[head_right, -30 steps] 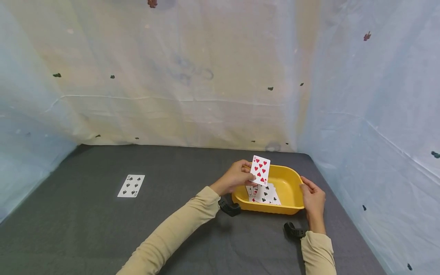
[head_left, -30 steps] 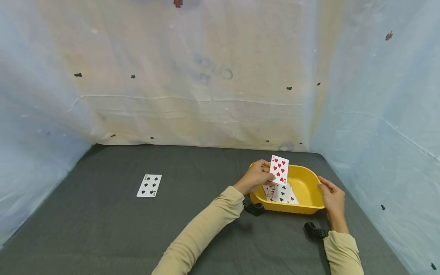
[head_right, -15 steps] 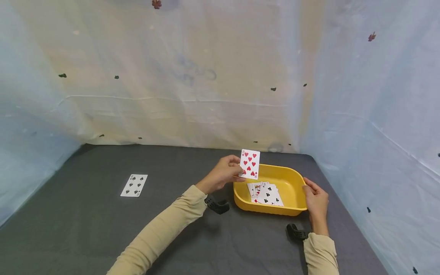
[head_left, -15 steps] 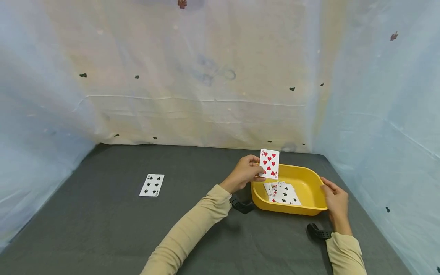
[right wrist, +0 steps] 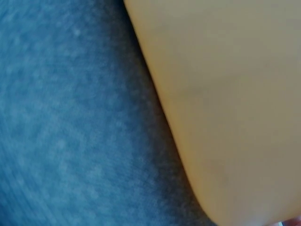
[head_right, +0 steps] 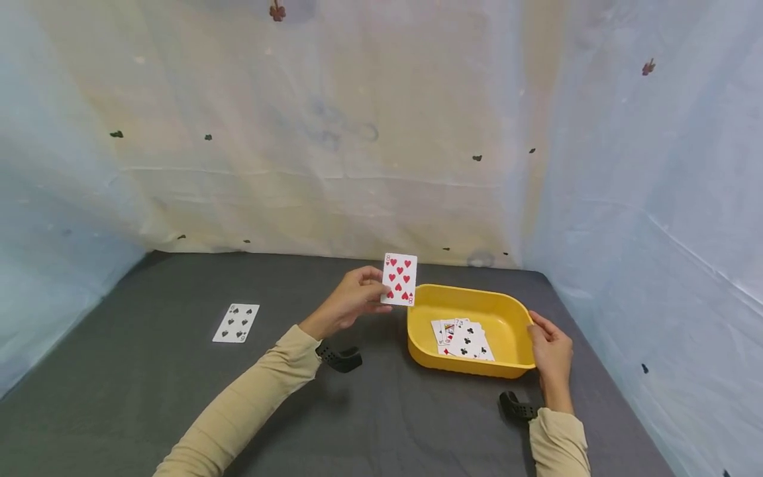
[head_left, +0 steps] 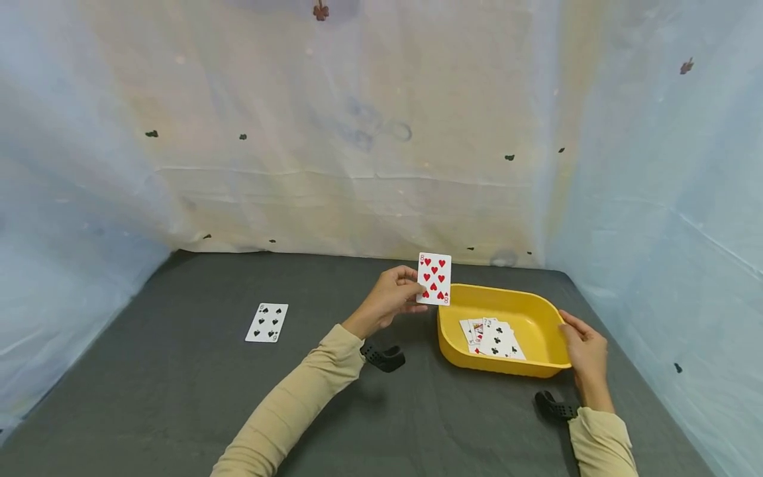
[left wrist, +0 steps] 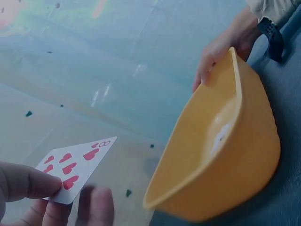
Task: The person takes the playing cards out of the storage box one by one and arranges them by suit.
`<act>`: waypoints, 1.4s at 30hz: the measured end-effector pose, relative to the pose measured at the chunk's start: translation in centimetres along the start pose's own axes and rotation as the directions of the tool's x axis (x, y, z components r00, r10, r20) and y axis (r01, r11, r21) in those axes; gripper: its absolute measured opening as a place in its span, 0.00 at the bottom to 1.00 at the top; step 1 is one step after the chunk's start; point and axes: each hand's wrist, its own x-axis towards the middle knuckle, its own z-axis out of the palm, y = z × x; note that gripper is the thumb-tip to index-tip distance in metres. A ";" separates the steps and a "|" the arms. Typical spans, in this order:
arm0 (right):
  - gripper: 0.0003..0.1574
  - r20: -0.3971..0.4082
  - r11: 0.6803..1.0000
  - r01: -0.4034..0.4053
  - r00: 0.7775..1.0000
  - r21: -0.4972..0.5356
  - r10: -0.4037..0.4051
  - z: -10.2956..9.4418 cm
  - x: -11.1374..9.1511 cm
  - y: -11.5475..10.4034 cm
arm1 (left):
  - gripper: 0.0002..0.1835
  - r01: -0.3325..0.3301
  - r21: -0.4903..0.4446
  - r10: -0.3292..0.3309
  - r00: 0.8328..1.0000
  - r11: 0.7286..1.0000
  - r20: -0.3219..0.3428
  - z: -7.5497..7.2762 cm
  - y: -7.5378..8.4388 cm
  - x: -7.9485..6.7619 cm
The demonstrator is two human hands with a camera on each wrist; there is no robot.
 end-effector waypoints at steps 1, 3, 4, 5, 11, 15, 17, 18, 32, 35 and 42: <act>0.27 -0.001 1.000 -0.004 1.000 -0.005 0.004 0.0 0.0 0.0 | 0.11 -0.002 0.002 0.002 1.000 1.000 -0.002 -0.4 0.0 -0.2; 0.27 0.002 1.000 -0.011 1.000 -0.014 0.011 -0.1 0.0 0.0 | 0.10 -0.009 0.008 0.009 1.000 1.000 -0.009 -1.4 0.0 -0.7; 0.27 0.002 1.000 -0.014 1.000 -0.018 0.014 -0.1 0.0 0.0 | 0.10 -0.012 0.006 0.012 1.000 1.000 -0.015 -1.9 0.0 -0.9; 0.27 0.003 1.000 -0.014 1.000 -0.023 0.014 -0.1 0.0 0.0 | 0.10 -0.016 0.012 0.017 1.000 1.000 -0.023 -2.4 0.0 -1.1; 0.27 -0.006 0.999 -0.025 1.000 -0.038 0.024 0.0 0.1 -0.1 | 0.10 -0.029 0.061 0.033 0.998 0.998 -0.058 -5.4 -0.1 -2.1; 0.27 -0.013 0.999 -0.037 0.999 -0.038 0.037 0.1 0.1 -0.1 | 0.12 -0.022 0.089 0.028 0.997 0.996 -0.073 -7.3 -0.3 -2.9; 0.27 -0.014 0.999 -0.041 0.999 -0.032 0.040 0.2 0.2 -0.1 | 0.13 -0.021 0.101 0.030 0.996 0.995 -0.086 -8.2 -0.4 -3.3; 0.27 -0.016 0.999 -0.039 0.999 -0.031 0.038 0.2 0.2 -0.1 | 0.13 -0.021 0.107 0.031 0.995 0.994 -0.091 -8.6 -0.3 -3.6; 0.27 -0.005 1.000 -0.001 1.000 0.016 0.001 0.4 0.0 -0.1 | 0.14 0.014 0.326 0.044 0.984 0.945 -0.172 -14.5 -1.2 -6.5; 0.27 -0.001 1.000 0.001 1.000 0.017 -0.001 0.5 0.0 -0.1 | 0.15 0.036 0.376 0.042 0.979 0.926 -0.197 -15.8 -1.5 -7.1; 0.27 -0.010 1.000 -0.021 1.000 -0.002 0.021 0.3 -0.1 0.1 | 0.17 0.126 0.488 0.012 0.963 0.864 -0.270 -17.9 -1.7 -8.5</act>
